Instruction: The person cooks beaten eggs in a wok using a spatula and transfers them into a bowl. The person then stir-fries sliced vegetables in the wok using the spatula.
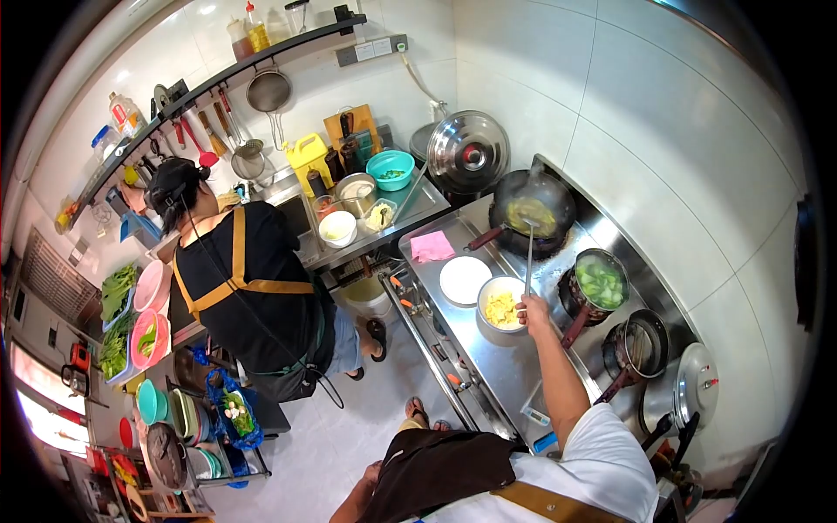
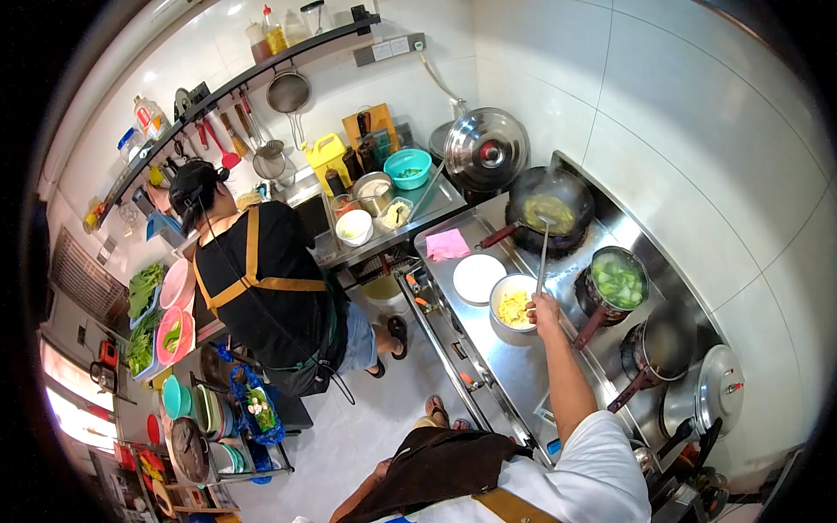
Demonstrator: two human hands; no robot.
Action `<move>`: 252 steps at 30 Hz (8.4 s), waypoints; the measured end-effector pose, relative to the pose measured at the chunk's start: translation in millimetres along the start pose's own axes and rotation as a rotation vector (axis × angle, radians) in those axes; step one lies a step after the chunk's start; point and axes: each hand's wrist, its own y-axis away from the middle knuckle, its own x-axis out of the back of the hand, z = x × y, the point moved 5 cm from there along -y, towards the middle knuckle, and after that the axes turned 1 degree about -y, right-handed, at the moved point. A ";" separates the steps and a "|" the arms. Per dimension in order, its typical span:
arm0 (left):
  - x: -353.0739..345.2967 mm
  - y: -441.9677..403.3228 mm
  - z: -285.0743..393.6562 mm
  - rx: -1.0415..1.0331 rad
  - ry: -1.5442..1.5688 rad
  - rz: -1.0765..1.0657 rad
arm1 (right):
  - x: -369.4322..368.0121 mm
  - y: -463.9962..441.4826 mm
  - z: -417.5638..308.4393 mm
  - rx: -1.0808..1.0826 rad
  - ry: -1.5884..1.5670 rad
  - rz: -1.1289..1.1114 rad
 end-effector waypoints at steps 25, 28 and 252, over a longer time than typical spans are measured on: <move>2.1 -3.9 -1.9 0.009 -0.039 -0.111 | 1.6 0.6 -1.7 0.022 0.010 0.028; 2.6 -5.9 -2.4 -0.012 -0.051 -0.097 | 1.6 0.2 -1.3 0.018 0.018 0.030; 79.7 -317.8 812.4 -0.671 0.214 -0.485 | -403.1 -100.7 -207.4 0.476 0.632 0.258</move>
